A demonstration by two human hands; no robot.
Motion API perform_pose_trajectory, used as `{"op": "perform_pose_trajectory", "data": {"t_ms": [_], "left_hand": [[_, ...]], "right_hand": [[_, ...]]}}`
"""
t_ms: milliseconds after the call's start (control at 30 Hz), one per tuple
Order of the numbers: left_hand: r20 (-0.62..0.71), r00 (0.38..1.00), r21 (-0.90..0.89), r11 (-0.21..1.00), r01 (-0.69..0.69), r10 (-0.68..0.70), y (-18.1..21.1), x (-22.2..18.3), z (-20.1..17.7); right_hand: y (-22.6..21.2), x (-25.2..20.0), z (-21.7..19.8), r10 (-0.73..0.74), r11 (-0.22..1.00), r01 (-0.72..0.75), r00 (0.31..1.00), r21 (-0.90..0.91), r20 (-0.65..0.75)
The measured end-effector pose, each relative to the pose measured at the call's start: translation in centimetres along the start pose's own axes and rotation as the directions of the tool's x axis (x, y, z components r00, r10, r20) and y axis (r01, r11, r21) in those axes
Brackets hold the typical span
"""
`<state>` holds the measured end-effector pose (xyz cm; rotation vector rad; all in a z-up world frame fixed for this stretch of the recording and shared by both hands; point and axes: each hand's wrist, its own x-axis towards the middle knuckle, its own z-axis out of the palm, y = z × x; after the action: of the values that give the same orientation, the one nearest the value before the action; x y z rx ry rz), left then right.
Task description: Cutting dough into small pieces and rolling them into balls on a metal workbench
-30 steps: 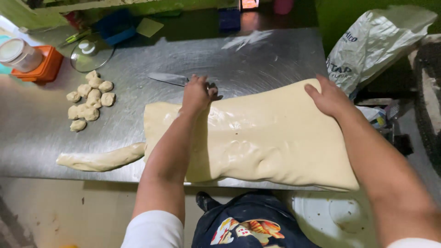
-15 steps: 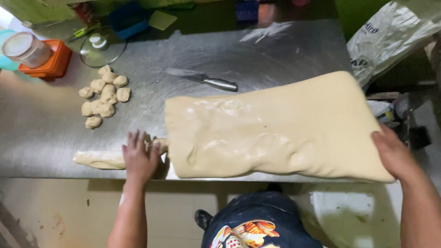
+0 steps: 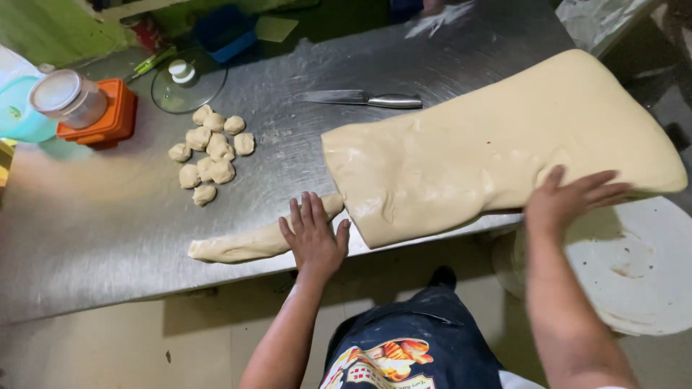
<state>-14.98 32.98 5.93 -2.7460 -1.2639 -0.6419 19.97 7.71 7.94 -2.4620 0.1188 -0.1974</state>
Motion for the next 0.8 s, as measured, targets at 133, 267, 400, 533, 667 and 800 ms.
{"op": "perform_pose_trajectory", "data": {"t_ms": [133, 267, 400, 533, 667, 800], "left_hand": [[0.115, 0.993, -0.085, 0.996, 0.030, -0.020, 0.2, 0.1, -1.0], [0.205, 0.979, -0.080, 0.996, 0.036, -0.019, 0.0, 1.9, -2.1], [0.547, 0.836, 0.032, 0.998, -0.051, 0.025, 0.3, 6.4, -5.6], [0.493, 0.857, -0.178, 0.982, -0.069, 0.150, 1.5, 7.2, -4.1], [0.468, 0.878, -0.180, 0.984, -0.019, 0.103, 1.9, 7.5, -4.2], [0.535, 0.842, -0.155, 0.987, 0.027, 0.061, 1.3, 7.7, -2.8]], "right_hand": [[0.0, -7.9, 4.8, -0.265, 0.938, 0.250, 0.964, 0.240, 0.030], [-1.6, -17.9, 2.5, -0.537, 0.830, 0.496, 0.834, 0.254, 0.127], [-4.0, -20.8, -1.5, -0.747, 0.661, 0.583, 0.570, 0.472, 0.342], [-6.8, -13.5, -1.5, -0.919, 0.347, 0.867, 0.391, 0.358, -0.055], [-9.9, -9.4, 0.7, -0.966, 0.258, 0.921, 0.239, 0.290, 0.099], [-12.0, -8.5, 0.6, -0.694, 0.161, 0.985, 0.066, 0.065, 0.717]]}}
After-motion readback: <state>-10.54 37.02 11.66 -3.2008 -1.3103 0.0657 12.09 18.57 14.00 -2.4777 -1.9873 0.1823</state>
